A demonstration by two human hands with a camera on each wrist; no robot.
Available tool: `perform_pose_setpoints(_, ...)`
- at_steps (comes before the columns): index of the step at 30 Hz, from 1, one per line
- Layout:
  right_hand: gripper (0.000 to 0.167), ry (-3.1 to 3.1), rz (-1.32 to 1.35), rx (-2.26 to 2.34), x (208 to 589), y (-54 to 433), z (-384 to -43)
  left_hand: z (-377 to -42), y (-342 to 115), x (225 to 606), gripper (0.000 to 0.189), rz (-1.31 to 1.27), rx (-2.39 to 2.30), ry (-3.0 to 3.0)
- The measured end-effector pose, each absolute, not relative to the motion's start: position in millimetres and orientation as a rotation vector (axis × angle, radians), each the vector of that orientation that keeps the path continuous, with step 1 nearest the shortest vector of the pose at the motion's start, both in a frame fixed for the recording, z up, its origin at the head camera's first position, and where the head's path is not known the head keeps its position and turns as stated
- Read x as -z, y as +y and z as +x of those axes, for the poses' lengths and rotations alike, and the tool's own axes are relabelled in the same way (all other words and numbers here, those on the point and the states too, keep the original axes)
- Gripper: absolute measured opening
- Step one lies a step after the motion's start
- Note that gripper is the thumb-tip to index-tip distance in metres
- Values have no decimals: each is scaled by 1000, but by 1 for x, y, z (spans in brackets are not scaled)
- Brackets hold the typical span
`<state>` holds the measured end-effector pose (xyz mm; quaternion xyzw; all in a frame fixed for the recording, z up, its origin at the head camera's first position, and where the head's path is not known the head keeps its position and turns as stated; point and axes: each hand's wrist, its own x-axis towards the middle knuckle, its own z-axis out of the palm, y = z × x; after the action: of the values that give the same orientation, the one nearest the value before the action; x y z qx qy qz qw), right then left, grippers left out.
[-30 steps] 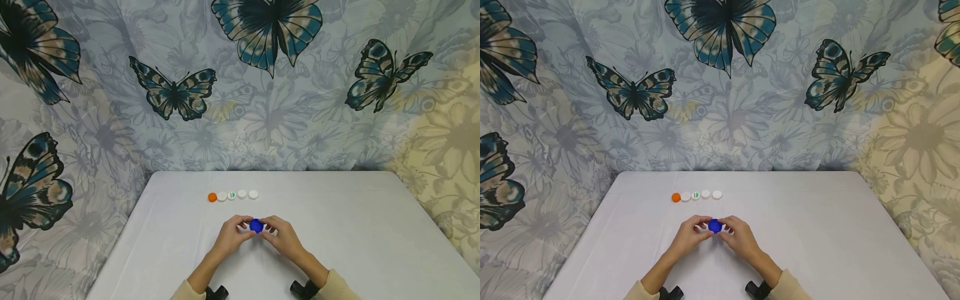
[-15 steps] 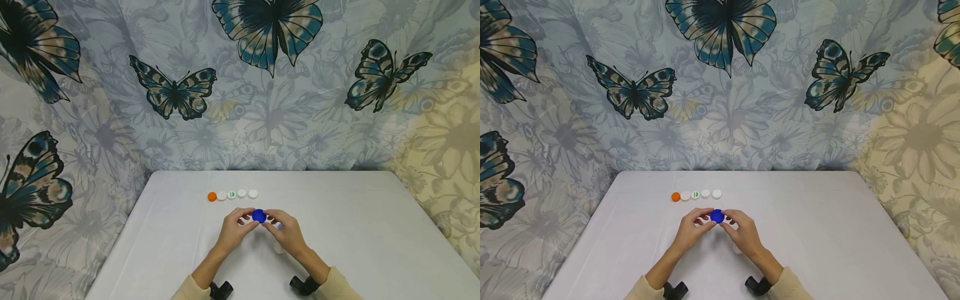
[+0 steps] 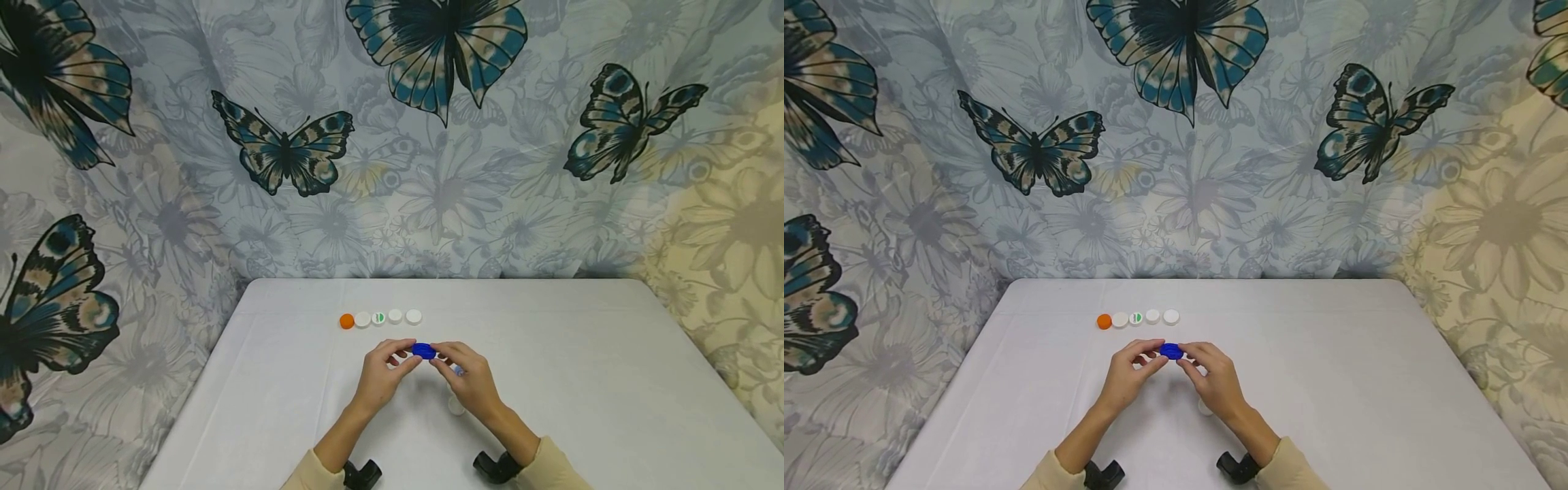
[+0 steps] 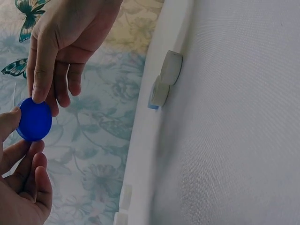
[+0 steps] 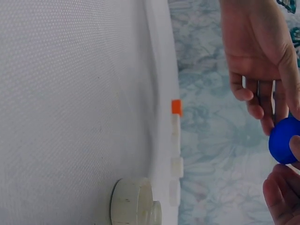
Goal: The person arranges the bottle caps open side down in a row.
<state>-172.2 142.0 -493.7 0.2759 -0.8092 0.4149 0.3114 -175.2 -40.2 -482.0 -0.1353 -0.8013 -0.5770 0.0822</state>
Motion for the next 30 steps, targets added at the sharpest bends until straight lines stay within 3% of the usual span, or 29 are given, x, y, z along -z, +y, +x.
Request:
perform_pose_setpoints(13, 38, -2115, 765, -1199, 492, 142, -168, -157, -39, 450, 13, -381, 1742, -2388)
perform_pose_setpoints(21, 45, -2219, 783, -1180, 493, 143, -168, -172, -41, 482, 18, -378, 1767, -2431)
perform_pose_setpoints(30, 39, -2274, 751, -1146, 488, 146, -170, -179, -50, 486, 40, -628, 1606, -2566)
